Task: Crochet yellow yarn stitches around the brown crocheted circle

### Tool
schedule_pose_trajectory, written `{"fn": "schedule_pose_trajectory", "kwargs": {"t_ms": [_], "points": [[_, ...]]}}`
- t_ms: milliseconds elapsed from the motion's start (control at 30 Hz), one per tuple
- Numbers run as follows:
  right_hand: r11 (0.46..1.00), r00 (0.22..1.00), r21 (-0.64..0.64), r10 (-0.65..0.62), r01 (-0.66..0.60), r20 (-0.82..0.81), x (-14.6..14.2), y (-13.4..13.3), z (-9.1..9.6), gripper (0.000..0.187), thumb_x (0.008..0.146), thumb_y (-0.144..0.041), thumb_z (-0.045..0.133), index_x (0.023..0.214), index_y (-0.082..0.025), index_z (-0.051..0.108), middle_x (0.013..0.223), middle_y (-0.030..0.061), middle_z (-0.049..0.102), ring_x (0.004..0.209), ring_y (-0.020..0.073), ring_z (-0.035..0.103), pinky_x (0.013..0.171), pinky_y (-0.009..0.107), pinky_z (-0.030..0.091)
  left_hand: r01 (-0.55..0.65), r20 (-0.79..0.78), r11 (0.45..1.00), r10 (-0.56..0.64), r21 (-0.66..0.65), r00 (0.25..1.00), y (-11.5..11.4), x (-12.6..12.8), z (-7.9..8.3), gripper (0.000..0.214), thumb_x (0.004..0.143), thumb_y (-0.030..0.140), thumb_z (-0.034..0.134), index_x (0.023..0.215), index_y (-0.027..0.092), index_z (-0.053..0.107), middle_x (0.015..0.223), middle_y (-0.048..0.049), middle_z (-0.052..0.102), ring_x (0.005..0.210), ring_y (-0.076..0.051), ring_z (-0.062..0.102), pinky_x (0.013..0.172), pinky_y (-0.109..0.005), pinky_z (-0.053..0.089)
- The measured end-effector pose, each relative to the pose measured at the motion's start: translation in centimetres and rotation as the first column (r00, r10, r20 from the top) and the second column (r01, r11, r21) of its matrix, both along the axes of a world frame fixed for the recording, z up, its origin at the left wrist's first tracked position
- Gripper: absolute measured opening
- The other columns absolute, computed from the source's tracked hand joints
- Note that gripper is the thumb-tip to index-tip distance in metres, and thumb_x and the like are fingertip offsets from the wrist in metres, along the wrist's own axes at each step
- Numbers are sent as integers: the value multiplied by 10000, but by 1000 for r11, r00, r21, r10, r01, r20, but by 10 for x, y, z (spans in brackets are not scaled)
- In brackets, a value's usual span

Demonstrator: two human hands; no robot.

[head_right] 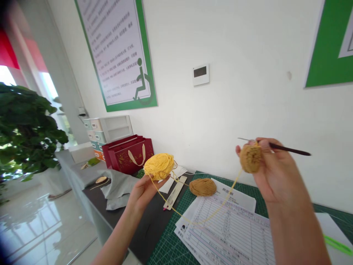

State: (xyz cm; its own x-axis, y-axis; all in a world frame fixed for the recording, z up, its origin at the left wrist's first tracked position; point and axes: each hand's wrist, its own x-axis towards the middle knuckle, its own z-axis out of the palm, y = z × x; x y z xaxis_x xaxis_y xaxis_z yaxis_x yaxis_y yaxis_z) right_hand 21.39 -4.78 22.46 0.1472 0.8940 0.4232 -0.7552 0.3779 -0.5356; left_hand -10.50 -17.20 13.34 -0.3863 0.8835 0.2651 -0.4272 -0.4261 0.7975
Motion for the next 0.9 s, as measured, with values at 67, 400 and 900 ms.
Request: {"fn": "schedule_pose_trajectory", "kwargs": {"t_ms": [67, 400, 900], "points": [[989, 984, -4, 149, -149, 101, -23, -4, -8, 350, 613, -397, 964, 727, -210, 691, 753, -11, 639, 736, 166, 612, 862, 555, 595, 33, 13, 999, -33, 39, 999, 6, 11, 4, 560, 740, 197, 747, 1282, 257, 618, 1241, -102, 734, 1219, -320, 643, 1077, -556, 477], [879, 815, -32, 455, -477, 358, -72, -26, -26, 376, 717, -484, 893, 814, -206, 660, 784, -12, 642, 691, 135, 590, 689, 323, 571, 24, -141, 988, -2, 153, 990, 6, 44, 21, 481, 754, 225, 819, 1132, 305, 532, 1159, -7, 668, 1090, -216, 659, 925, -365, 558], [932, 897, -168, 357, -322, 260, -85, -11, -43, 406, 613, -436, 959, 778, -201, 673, 730, -13, 723, 678, 137, 650, 643, 245, 524, 101, -355, 991, -62, 91, 933, 16, 79, 6, 599, 795, 335, 847, 1284, 274, 506, 1135, -54, 671, 850, -164, 651, 731, -291, 542]]}}
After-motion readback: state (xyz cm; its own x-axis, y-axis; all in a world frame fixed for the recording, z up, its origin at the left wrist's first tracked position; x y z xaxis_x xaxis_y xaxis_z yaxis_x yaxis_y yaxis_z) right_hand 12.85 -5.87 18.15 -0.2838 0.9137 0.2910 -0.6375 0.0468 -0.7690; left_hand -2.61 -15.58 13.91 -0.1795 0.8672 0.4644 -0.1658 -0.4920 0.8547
